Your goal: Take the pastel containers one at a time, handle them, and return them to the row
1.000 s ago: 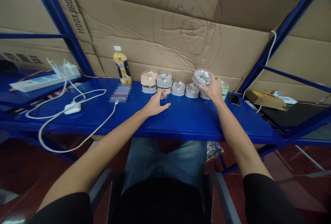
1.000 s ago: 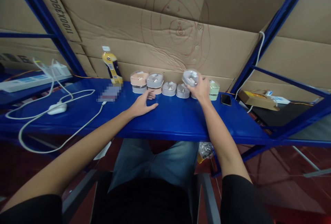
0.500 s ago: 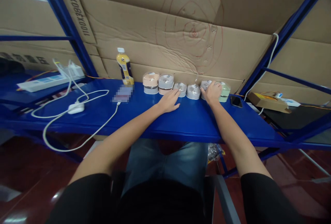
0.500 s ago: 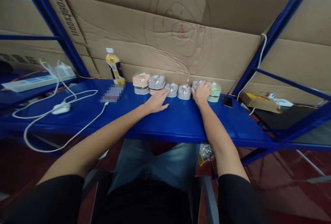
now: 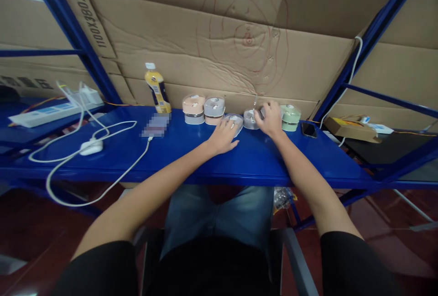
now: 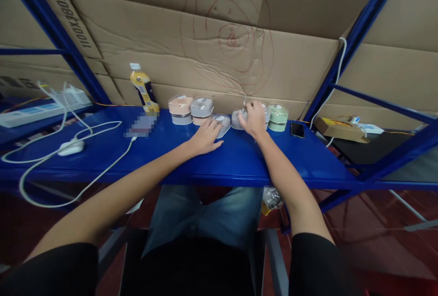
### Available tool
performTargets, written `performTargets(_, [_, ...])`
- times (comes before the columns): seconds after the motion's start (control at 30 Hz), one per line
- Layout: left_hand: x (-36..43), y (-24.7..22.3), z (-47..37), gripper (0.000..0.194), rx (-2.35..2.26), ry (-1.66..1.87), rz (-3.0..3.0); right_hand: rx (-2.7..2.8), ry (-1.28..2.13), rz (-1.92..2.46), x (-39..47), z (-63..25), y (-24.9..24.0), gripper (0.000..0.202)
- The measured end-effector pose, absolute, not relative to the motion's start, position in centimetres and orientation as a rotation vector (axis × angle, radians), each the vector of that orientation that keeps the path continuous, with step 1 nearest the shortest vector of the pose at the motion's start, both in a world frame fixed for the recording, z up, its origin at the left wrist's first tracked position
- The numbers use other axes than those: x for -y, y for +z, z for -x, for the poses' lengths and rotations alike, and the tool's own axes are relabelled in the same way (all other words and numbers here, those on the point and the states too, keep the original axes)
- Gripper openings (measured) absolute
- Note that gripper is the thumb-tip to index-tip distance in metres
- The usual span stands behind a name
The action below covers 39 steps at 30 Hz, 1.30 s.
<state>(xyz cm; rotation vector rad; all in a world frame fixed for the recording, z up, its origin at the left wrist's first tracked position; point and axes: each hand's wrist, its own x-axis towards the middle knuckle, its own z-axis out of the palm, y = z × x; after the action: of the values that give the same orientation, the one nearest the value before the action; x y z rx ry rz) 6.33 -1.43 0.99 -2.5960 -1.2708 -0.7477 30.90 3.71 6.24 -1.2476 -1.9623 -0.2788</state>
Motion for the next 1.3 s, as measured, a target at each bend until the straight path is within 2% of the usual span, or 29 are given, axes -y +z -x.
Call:
performTargets(0.1, [4.9, 0.9, -4.0, 0.066, 1.286, -0.935, 2.605, 2.178, -0.063, 0.993, -2.9, -29.1, 5.9, 0.051])
performTargets(0.2, [6.2, 1.0, -1.8, 0.095, 1.372, -1.12, 2.581, 2.41, 0.122, 0.792, -2.0, -27.1, 5.2, 0.085])
performTargets(0.3, [5.4, 1.3, -0.3, 0.107, 1.4, -1.178, 2.763, 2.561, 0.226, 0.714, -1.1, -25.4, 4.2, 0.109])
performTargets(0.47, [3.7, 0.6, 0.8, 0.111, 1.381, -1.273, 3.009, 2.63, 0.183, 0.807, 0.2, -24.2, 3.4, 0.105])
performTargets(0.63, [3.3, -0.4, 1.1, 0.114, 1.311, -1.338, 2.99, 2.487, 0.249, 0.816, 0.2, -25.5, 4.0, 0.086])
performTargets(0.7, [3.3, -0.4, 1.3, 0.105, 1.283, -1.271, 2.958, 2.363, 0.304, 0.862, -0.4, -26.9, 4.3, 0.077])
performTargets(0.83, [3.7, 0.0, 1.4, 0.055, 1.264, -1.042, 2.928, 2.196, 0.369, 1.035, -1.5, -29.7, 4.7, 0.068])
performTargets(0.9, [3.8, 0.2, 1.2, 0.043, 1.28, -1.009, 2.912, 2.155, 0.381, 1.098, -1.8, -30.5, 4.7, 0.067])
performTargets(1.1, [3.1, 0.4, 2.7, 0.044, 1.374, -1.164, 2.759, 2.168, 0.389, 1.169, -2.4, -31.2, 4.7, 0.067])
performTargets(1.3, [2.4, 0.1, 6.9, 0.05, 1.563, -1.134, 2.617, 2.303, 0.44, 1.301, -3.3, -32.2, 4.5, 0.081])
